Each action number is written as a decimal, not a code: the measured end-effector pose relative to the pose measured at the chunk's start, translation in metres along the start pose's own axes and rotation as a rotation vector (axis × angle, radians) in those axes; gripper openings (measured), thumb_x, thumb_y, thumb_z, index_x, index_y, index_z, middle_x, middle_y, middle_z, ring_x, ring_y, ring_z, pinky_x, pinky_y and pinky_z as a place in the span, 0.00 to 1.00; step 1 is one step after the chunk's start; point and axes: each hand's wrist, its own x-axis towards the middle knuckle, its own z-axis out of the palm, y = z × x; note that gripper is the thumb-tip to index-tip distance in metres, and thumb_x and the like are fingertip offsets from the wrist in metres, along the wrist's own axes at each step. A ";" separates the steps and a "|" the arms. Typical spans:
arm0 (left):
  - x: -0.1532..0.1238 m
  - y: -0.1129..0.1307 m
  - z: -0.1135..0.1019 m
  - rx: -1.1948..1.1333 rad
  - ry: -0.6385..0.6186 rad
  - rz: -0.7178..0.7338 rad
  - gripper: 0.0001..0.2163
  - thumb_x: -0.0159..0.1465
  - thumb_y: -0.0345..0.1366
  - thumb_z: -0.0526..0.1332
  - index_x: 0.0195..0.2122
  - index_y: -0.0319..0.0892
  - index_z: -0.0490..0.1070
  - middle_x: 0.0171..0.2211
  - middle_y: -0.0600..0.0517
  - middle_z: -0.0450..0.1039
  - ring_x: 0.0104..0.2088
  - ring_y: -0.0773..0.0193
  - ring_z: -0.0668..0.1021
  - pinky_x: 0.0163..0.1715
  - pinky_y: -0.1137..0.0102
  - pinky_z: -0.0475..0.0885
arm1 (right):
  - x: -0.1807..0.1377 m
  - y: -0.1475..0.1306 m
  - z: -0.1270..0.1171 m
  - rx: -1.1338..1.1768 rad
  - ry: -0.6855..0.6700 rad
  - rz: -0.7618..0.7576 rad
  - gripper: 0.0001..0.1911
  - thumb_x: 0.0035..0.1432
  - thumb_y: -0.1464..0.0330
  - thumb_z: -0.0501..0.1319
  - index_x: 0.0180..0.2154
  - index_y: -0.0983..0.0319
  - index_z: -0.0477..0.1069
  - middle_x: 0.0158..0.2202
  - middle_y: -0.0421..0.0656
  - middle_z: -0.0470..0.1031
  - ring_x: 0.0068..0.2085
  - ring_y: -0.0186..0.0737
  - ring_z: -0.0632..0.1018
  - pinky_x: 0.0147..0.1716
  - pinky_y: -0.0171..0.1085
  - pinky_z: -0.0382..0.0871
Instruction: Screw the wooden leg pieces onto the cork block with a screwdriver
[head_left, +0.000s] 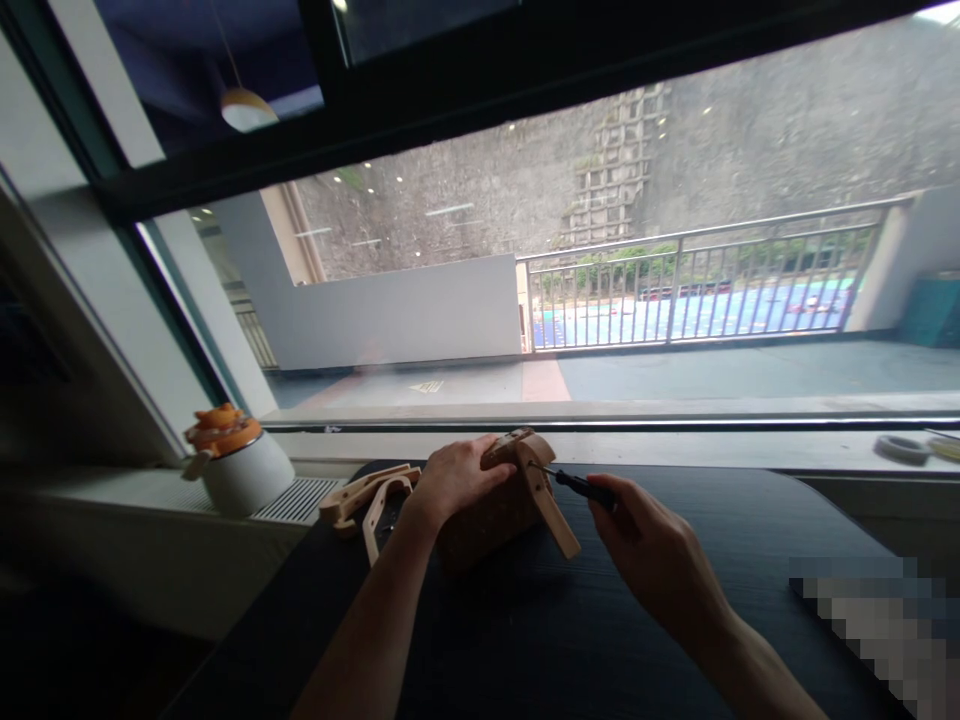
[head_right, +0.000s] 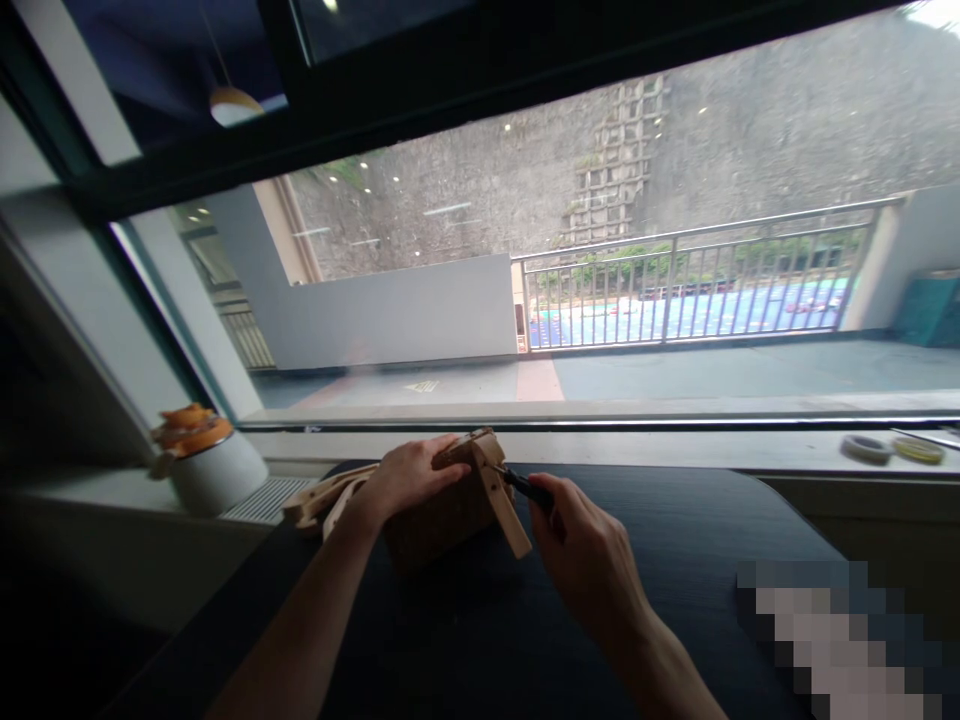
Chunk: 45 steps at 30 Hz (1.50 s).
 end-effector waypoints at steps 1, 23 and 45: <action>0.000 -0.001 0.001 -0.001 0.001 0.005 0.23 0.61 0.54 0.53 0.55 0.52 0.65 0.48 0.51 0.74 0.47 0.53 0.75 0.44 0.66 0.67 | 0.000 0.001 0.000 -0.012 0.005 0.002 0.12 0.61 0.65 0.55 0.45 0.60 0.69 0.27 0.41 0.75 0.23 0.35 0.73 0.23 0.33 0.65; -0.003 -0.001 0.001 0.028 0.016 0.033 0.22 0.62 0.56 0.50 0.52 0.53 0.66 0.45 0.52 0.75 0.43 0.54 0.76 0.37 0.67 0.67 | 0.000 0.007 0.004 0.009 -0.010 0.053 0.12 0.61 0.62 0.55 0.45 0.59 0.67 0.27 0.40 0.75 0.24 0.35 0.73 0.24 0.33 0.66; 0.007 -0.026 -0.001 -0.227 -0.089 0.070 0.23 0.60 0.54 0.55 0.54 0.55 0.66 0.49 0.55 0.73 0.46 0.54 0.75 0.45 0.66 0.67 | 0.005 0.009 -0.006 -0.057 -0.022 0.264 0.18 0.60 0.53 0.53 0.37 0.59 0.73 0.24 0.41 0.77 0.24 0.40 0.77 0.21 0.34 0.65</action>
